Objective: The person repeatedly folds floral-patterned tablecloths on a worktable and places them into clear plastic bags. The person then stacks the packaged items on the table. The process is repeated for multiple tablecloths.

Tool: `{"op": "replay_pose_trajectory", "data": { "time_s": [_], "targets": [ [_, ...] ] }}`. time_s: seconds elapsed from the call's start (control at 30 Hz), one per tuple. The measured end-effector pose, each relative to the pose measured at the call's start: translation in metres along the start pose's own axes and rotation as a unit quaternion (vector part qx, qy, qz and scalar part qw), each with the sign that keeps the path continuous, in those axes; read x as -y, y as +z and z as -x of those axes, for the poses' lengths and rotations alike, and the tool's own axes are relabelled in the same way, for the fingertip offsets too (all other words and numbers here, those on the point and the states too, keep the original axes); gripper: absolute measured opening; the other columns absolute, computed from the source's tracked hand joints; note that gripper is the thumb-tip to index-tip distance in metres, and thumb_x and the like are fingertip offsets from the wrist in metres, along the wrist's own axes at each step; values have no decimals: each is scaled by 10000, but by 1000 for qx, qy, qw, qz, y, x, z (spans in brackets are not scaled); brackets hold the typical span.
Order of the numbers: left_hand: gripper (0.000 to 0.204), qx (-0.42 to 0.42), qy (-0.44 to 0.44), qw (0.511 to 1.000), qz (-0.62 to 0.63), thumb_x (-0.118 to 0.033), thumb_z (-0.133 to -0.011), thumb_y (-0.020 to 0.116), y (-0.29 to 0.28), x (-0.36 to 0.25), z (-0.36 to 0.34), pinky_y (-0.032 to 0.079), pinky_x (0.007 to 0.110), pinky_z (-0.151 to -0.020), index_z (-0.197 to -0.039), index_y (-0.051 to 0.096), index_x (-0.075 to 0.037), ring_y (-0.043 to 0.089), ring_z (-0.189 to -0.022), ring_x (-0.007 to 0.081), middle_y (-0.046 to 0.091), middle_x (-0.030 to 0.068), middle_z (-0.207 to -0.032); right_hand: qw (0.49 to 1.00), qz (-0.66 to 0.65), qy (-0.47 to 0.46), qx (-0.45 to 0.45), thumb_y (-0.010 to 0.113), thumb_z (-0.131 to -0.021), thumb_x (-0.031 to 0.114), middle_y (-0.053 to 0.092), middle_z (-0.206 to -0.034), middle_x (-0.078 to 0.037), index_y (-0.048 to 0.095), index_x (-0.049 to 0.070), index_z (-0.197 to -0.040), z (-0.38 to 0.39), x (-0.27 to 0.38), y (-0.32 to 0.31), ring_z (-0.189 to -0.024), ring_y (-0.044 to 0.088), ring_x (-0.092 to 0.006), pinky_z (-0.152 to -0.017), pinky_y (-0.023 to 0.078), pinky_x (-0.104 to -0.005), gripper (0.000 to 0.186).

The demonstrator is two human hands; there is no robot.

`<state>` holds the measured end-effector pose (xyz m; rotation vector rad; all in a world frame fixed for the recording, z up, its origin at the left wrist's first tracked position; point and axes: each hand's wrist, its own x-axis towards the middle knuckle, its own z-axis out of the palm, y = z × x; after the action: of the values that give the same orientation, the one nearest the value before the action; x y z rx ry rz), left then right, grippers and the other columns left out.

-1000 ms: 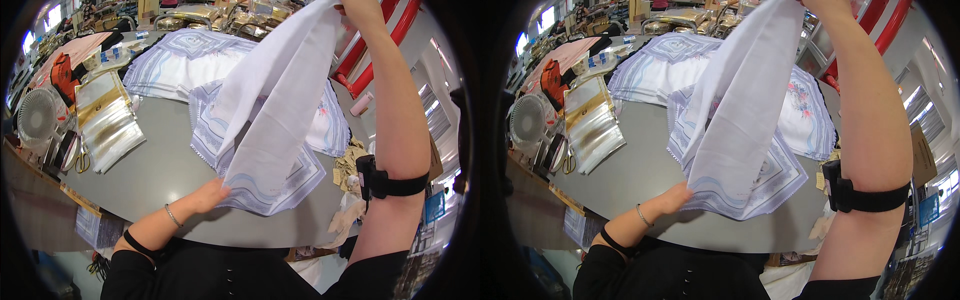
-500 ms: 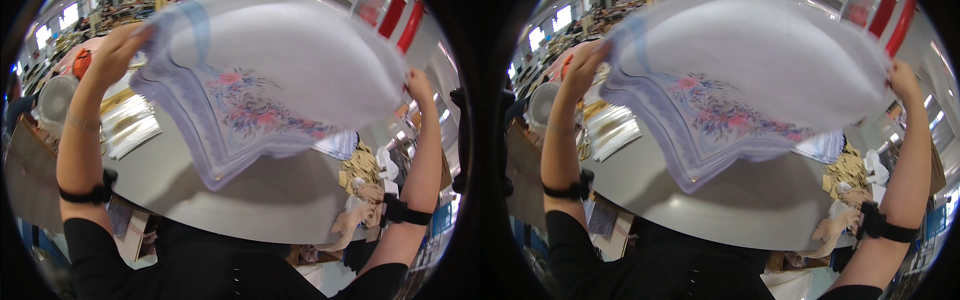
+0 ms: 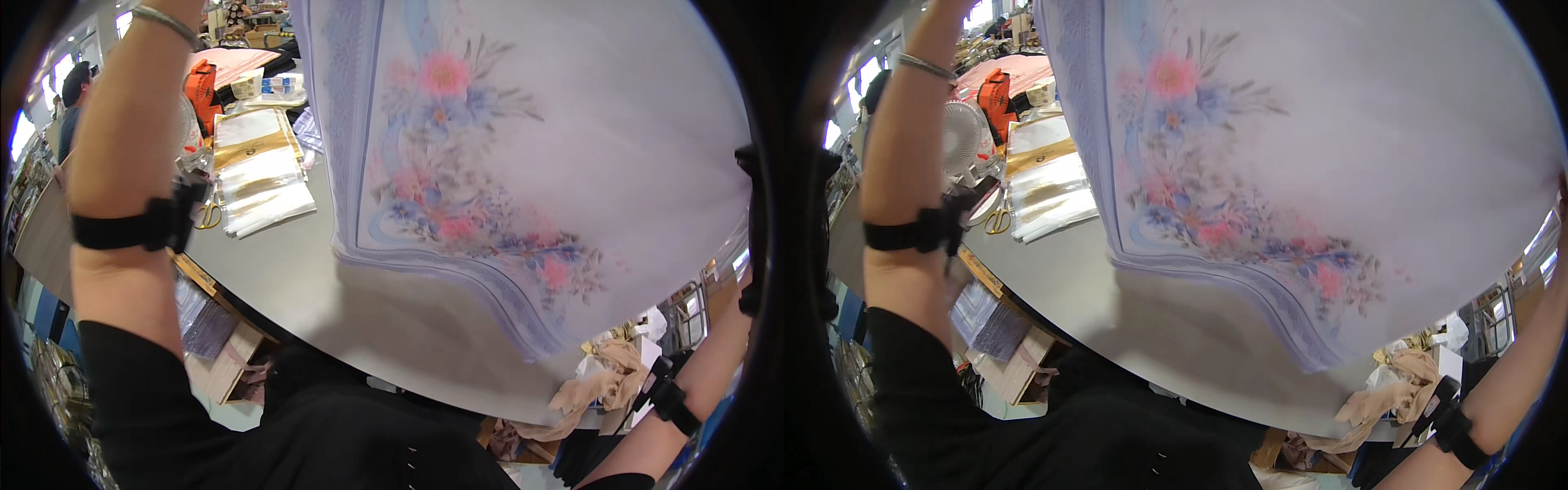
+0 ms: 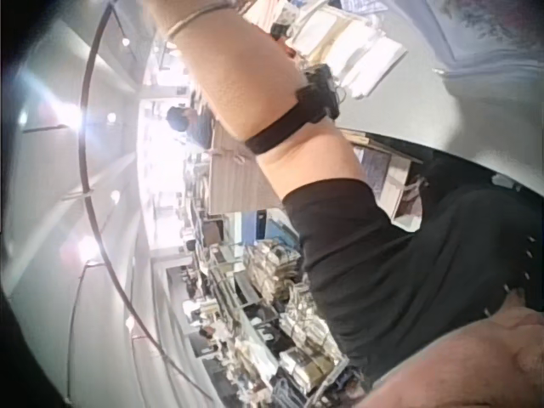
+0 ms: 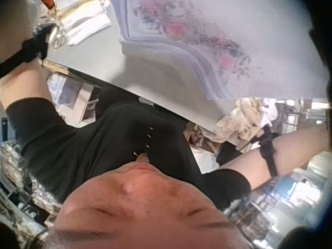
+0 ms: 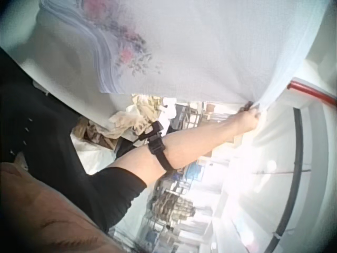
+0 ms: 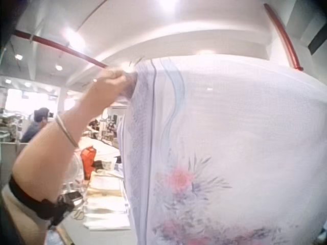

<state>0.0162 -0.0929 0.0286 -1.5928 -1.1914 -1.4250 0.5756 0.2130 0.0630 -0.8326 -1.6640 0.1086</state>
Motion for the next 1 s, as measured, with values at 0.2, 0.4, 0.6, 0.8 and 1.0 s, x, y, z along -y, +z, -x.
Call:
{"op": "replay_pose_trajectory", "data": {
  "time_s": [0.2,0.4,0.6,0.8,1.0],
  "targets": [
    [221,384,-98,866,-306,-145,-861,528,116,68,117,530,448,-773,-824,693,-3,659,-822,371,677,211,-877,902,335,-15,274,593,-801,138,616,-651,-170,637,-36,-857,70,-138,107,-617,651,-258,-599,496,-393,188],
    [251,189,-147,945,-225,-221,-898,581,99,69,53,483,338,-662,-867,680,8,601,-721,223,651,119,-793,970,195,121,84,483,-909,199,654,-791,-71,657,42,-1085,-14,-140,59,-649,581,-126,-561,450,-271,293],
    [242,106,-142,984,-4,-186,-880,611,36,39,40,443,256,-609,-921,684,42,547,-684,84,647,40,-747,987,-83,114,81,486,-969,251,621,-941,10,548,130,-1313,31,-89,-32,-737,503,-7,-608,370,-149,370],
    [279,75,-171,981,-55,-137,-896,632,-23,0,148,462,270,-847,-1108,625,45,602,-938,138,651,84,-1009,998,-21,41,36,471,-965,214,625,-1080,-53,557,37,-1278,167,-50,-58,-760,511,-40,-615,368,-158,370],
    [110,63,-217,971,80,25,-778,585,-52,-69,278,449,270,-726,-831,499,-19,535,-783,170,544,101,-864,973,-71,177,131,530,-908,145,586,-1213,-160,589,-69,-1161,299,-19,-100,-1066,584,-214,-963,433,-315,337]
  ]
}}
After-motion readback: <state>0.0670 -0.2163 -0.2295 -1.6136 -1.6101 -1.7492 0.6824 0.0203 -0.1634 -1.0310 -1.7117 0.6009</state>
